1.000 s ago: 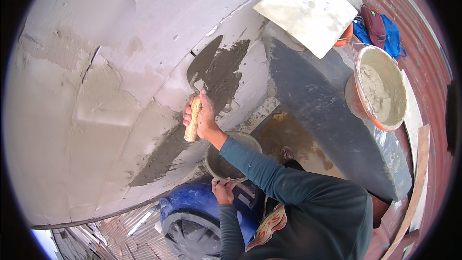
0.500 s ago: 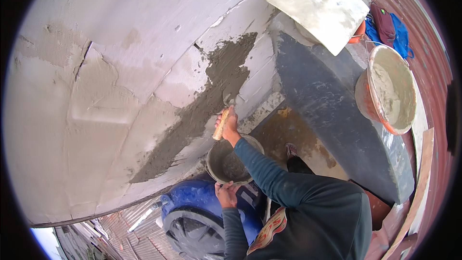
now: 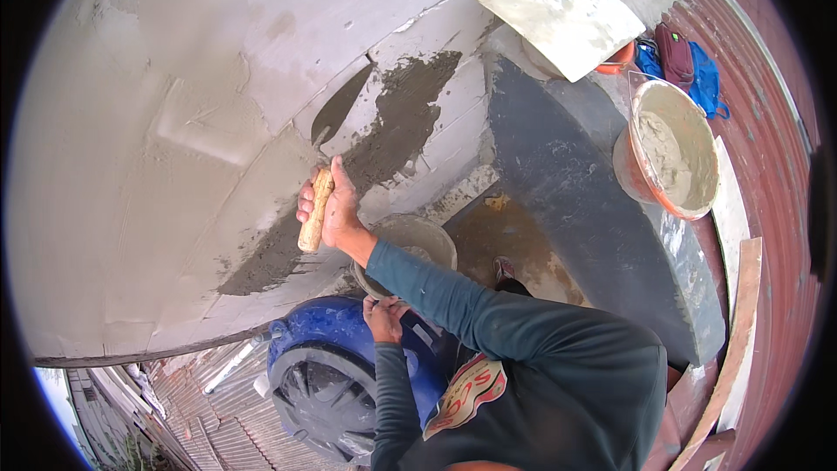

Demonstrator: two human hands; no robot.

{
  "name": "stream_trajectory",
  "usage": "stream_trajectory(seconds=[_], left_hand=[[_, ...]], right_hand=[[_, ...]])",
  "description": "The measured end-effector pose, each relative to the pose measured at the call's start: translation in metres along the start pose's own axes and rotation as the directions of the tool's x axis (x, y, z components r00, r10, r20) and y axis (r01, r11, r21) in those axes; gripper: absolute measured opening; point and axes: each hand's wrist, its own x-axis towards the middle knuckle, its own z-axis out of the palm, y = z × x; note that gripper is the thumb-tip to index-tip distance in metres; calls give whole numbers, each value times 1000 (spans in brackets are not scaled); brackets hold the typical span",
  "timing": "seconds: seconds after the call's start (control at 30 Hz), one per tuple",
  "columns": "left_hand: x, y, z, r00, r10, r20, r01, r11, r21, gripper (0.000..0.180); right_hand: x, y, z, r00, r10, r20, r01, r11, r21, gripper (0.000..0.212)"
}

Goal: The person applies cement mixture from a bucket to a wall using a trowel.

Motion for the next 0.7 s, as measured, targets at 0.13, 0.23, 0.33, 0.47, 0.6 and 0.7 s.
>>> stream_trajectory(seconds=[0.13,0.23,0.33,0.47,0.6,0.7], left_hand=[[-2,8,26,995,52,87,-52,999,-3,35],[-3,4,43,987,73,145,-70,997,-22,34],[-14,7,65,976,105,188,-105,994,-11,33],[-27,1,83,957,142,252,-161,986,54,33],[-36,-6,101,936,129,326,-173,979,109,34],[-43,-4,97,947,134,291,-168,981,97,34]], right_hand=[[-97,-46,-11,979,153,139,-75,891,-449,49],[-151,-127,-53,971,216,-101,-179,385,-905,40],[-168,-196,-96,983,83,-162,-74,-631,-772,42],[-162,-208,-114,945,69,-319,-19,-964,-265,26],[-165,-185,-154,933,294,-206,269,-953,-139,22],[-170,-177,-136,881,412,-231,382,-909,-163,21]])
